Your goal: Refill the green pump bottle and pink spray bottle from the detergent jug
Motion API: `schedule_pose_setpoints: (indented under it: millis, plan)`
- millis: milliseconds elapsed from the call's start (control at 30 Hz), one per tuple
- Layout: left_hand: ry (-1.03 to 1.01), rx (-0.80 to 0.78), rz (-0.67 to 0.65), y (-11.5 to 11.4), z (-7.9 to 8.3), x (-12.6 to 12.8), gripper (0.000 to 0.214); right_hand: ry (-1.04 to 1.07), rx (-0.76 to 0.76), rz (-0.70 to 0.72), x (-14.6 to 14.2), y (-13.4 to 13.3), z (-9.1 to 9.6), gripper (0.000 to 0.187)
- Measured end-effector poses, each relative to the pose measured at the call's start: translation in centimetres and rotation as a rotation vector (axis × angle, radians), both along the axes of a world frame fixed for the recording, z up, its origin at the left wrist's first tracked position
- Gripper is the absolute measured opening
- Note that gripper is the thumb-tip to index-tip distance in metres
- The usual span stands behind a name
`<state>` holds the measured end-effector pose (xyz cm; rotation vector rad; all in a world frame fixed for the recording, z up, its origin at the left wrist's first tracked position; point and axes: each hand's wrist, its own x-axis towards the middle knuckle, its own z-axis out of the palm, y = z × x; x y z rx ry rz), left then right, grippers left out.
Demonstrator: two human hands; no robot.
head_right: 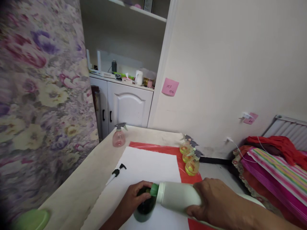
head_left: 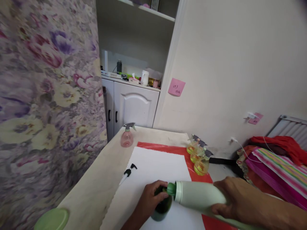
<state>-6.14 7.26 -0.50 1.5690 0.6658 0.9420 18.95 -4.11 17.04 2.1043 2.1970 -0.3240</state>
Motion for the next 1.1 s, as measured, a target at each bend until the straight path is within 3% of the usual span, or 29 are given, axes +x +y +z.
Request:
schedule_pose_setpoints:
  millis: [1100]
  plan:
    - [0.02,0.001,0.002,-0.11,0.02,0.03,0.02,-0.008,-0.02,-0.024,-0.45,0.05,0.66,0.031]
